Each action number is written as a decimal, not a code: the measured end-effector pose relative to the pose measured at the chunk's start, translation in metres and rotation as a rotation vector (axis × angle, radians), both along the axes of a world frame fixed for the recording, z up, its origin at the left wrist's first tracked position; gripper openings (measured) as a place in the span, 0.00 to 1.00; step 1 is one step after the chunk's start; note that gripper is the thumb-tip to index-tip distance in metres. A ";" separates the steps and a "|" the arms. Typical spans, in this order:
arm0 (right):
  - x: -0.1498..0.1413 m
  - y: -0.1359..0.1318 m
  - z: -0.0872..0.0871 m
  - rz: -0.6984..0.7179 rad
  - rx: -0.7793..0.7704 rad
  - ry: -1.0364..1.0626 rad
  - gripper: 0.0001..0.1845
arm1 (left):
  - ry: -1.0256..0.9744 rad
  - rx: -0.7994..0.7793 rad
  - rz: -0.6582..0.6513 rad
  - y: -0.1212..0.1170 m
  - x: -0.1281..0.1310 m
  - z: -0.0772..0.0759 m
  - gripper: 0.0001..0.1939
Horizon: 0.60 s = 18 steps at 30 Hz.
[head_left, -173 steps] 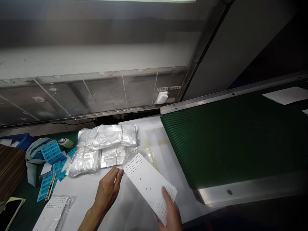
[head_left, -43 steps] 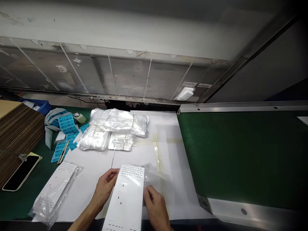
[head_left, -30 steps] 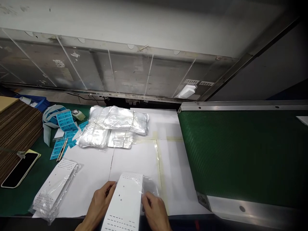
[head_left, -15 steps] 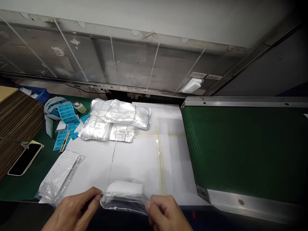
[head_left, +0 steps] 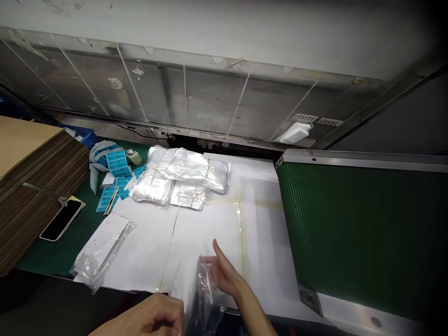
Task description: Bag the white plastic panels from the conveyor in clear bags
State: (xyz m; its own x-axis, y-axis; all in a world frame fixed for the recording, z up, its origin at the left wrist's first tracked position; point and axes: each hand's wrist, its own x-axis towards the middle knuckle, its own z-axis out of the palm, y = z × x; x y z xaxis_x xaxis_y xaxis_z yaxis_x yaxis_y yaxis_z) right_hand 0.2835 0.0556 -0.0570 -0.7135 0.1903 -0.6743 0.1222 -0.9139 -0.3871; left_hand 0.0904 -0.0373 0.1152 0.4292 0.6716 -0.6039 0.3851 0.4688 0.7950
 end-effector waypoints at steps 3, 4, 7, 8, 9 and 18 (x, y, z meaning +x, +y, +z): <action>-0.032 0.022 -0.027 0.249 0.024 -0.047 0.33 | -0.061 -0.069 0.005 0.006 0.005 -0.011 0.06; -0.038 0.026 -0.031 0.305 0.029 -0.051 0.29 | -0.090 -0.078 0.028 0.006 0.005 -0.015 0.06; -0.043 0.030 -0.034 0.337 0.073 -0.046 0.14 | -0.205 -0.118 0.199 0.000 0.006 -0.030 0.07; -0.040 0.030 -0.033 0.309 0.099 -0.039 0.10 | -0.273 -0.139 0.307 -0.003 0.006 -0.035 0.07; -0.037 0.029 -0.031 0.272 0.127 -0.030 0.07 | -0.350 -0.156 0.435 -0.005 0.006 -0.042 0.09; -0.067 0.005 -0.045 -0.005 0.396 -0.044 0.24 | -0.314 -0.239 1.286 -0.003 -0.041 -0.139 0.09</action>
